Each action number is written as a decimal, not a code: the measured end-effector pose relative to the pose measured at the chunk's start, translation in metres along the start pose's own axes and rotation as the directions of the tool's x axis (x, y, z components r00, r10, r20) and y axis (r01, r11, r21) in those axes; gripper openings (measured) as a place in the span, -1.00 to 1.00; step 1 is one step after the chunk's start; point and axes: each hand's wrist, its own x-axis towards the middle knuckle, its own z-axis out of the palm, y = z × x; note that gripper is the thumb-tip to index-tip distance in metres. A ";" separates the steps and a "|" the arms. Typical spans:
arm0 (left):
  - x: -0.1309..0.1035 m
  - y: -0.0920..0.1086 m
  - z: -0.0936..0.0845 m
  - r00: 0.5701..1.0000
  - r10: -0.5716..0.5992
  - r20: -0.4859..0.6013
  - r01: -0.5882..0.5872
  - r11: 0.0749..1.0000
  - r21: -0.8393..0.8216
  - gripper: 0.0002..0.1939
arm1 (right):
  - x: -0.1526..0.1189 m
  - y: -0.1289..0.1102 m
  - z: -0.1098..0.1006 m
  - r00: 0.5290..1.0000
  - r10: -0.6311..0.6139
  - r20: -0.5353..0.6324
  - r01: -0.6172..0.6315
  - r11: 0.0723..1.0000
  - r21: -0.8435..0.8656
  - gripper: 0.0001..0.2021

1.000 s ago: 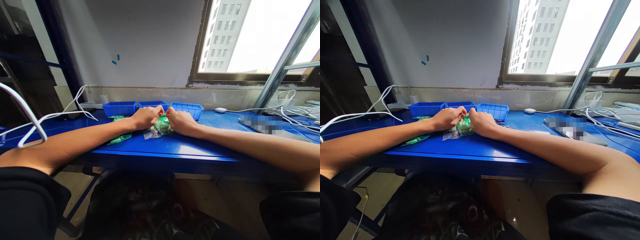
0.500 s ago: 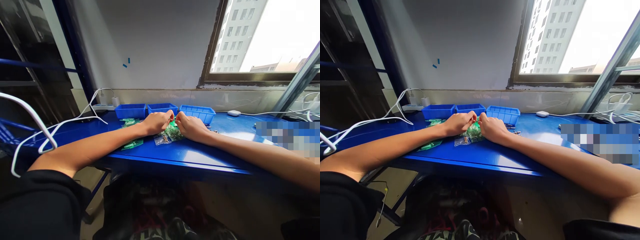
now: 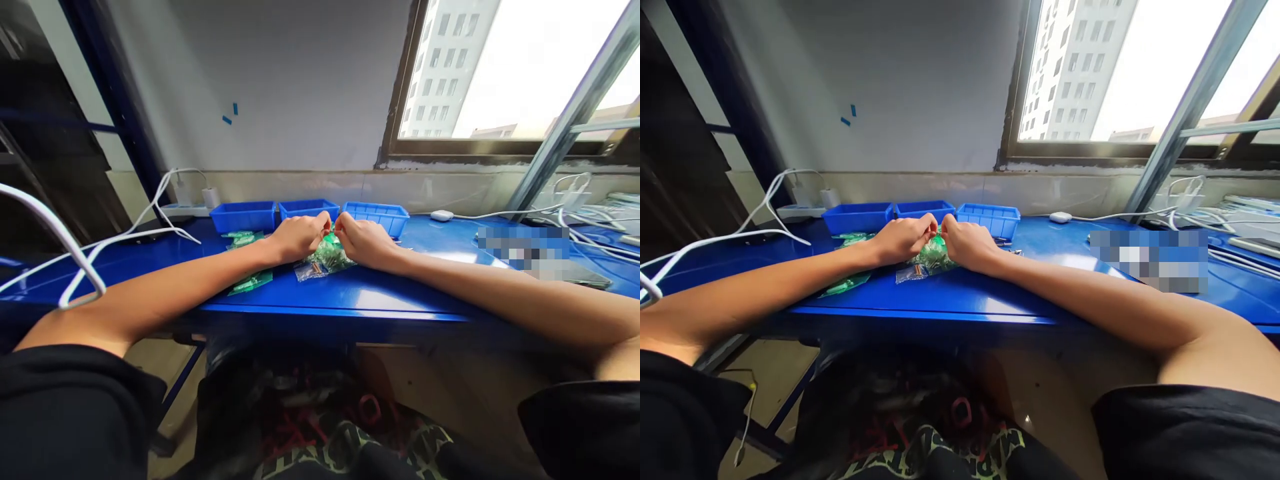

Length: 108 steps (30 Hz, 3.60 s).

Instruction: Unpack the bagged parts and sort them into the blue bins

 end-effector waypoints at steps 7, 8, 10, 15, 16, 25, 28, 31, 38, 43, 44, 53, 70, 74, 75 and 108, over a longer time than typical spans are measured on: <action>0.000 -0.005 0.002 1.000 0.019 -0.017 -0.019 1.000 0.004 -0.76 | 0.004 0.003 0.005 1.000 0.008 0.015 -0.007 1.000 -0.015 -0.73; 0.000 -0.005 0.002 1.000 0.023 -0.016 -0.023 1.000 0.003 -0.77 | 0.004 0.003 0.005 1.000 0.007 0.017 -0.007 1.000 -0.022 -0.73; -0.001 -0.005 0.002 1.000 0.025 -0.010 -0.025 1.000 0.000 -0.78 | 0.004 0.003 0.006 1.000 0.001 0.023 0.000 0.999 -0.038 -0.72; -0.001 -0.003 -0.001 1.000 0.025 -0.014 -0.025 1.000 0.018 -0.77 | 0.003 0.003 0.005 1.000 -0.022 0.015 0.022 1.000 -0.019 -0.71; -0.001 -0.003 -0.001 1.000 0.021 -0.017 -0.020 1.000 0.022 -0.76 | 0.003 0.003 0.005 1.000 -0.023 0.010 0.023 1.000 -0.003 -0.72; 0.002 -0.006 0.002 1.000 -0.017 -0.007 0.018 0.998 0.063 -0.72 | 0.005 0.005 0.005 0.989 -0.070 -0.130 0.078 0.995 0.061 -0.70; 0.002 -0.005 0.001 1.000 -0.018 -0.009 0.018 0.999 0.036 -0.72 | 0.009 0.010 0.002 0.986 -0.085 -0.143 0.091 0.995 0.039 -0.69; 0.003 -0.009 -0.001 0.999 -0.008 -0.052 0.008 1.000 -0.002 -0.72 | 0.017 0.025 -0.003 0.976 -0.095 -0.197 0.111 0.991 0.069 -0.70; 0.009 -0.044 0.000 0.992 -0.121 -0.015 0.122 0.987 0.101 -0.49 | 0.033 0.071 -0.012 0.920 0.184 -0.347 -0.190 0.982 0.017 -0.65; 0.010 -0.053 0.002 0.969 -0.239 0.067 0.228 0.964 0.136 -0.47 | 0.033 0.078 -0.005 0.923 0.213 -0.321 -0.242 0.969 -0.053 -0.66; 0.010 -0.055 0.002 0.966 -0.251 0.062 0.242 0.961 0.134 -0.47 | 0.033 0.079 -0.001 0.927 0.228 -0.299 -0.256 0.965 -0.059 -0.66; 0.021 -0.091 -0.003 0.991 -0.057 0.118 0.046 0.994 0.101 -0.68 | 0.033 0.072 0.021 0.951 0.015 -0.310 -0.072 0.982 -0.175 -0.60; 0.011 -0.073 -0.017 0.947 0.035 0.318 -0.080 0.989 0.128 -0.66 | 0.026 0.061 0.013 0.972 -0.134 -0.194 0.117 0.988 -0.100 -0.54; 0.010 -0.066 -0.020 0.946 -0.012 0.323 -0.040 0.987 0.154 -0.66 | 0.026 0.060 0.012 0.976 -0.147 -0.161 0.128 0.985 -0.120 -0.54; 0.009 -0.064 -0.020 0.946 -0.022 0.323 -0.031 0.987 0.157 -0.65 | 0.026 0.060 0.012 0.976 -0.144 -0.160 0.126 0.985 -0.117 -0.54; -0.003 -0.002 -0.006 0.951 0.292 0.107 -0.281 0.954 -0.107 -0.61 | 0.025 0.051 0.023 0.919 -0.266 -0.290 0.246 0.964 -0.105 -0.66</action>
